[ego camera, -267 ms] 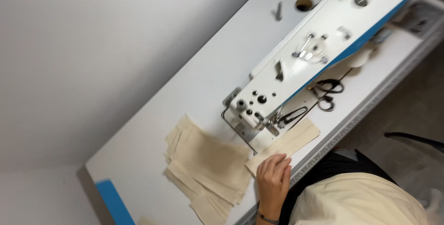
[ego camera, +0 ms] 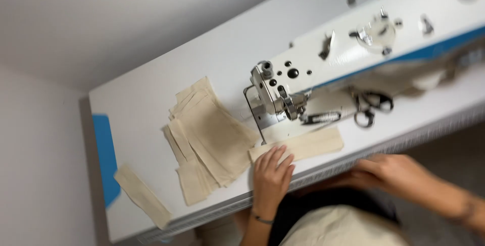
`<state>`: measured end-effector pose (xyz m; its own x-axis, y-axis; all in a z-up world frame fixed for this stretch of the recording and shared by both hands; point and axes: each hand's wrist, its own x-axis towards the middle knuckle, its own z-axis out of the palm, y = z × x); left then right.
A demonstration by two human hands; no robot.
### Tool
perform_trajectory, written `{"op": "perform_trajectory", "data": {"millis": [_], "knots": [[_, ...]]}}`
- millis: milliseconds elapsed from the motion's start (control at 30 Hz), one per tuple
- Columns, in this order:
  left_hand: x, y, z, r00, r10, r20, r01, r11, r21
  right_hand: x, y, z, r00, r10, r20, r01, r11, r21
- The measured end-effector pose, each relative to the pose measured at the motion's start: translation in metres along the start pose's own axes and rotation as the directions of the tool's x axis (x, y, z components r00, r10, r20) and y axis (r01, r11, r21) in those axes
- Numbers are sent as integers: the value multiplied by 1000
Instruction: Folding and aligning fabric strips on a sewing machine table
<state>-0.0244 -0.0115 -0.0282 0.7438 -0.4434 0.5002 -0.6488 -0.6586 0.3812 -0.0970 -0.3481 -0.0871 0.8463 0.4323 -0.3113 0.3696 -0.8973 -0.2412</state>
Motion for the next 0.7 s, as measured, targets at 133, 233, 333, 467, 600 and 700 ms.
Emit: {"op": "perform_trajectory", "data": {"millis": [133, 233, 333, 467, 600, 700], "knots": [[-14, -17, 23, 996, -77, -53, 80, 995, 55, 72, -30, -111, 606, -449, -657, 472, 867, -157], [-4, 7, -7, 994, -101, -30, 103, 993, 65, 83, -19, -88, 572, -517, -637, 553, 817, -167], [-2, 1, 0, 990, -141, 20, 137, 982, 126, 81, -24, -91, 585, -553, -593, 568, 801, -187], [0, 6, 0, 992, -120, -45, 125, 983, 133, 83, -22, -88, 564, -591, -577, 579, 781, -234], [-6, 14, 1, 992, -98, -81, 110, 982, 156, 79, -22, -79, 568, -615, -546, 600, 764, -236], [-2, 5, 7, 990, -112, -85, 126, 974, 190, 86, -17, -82, 578, -632, -516, 606, 756, -247]]}}
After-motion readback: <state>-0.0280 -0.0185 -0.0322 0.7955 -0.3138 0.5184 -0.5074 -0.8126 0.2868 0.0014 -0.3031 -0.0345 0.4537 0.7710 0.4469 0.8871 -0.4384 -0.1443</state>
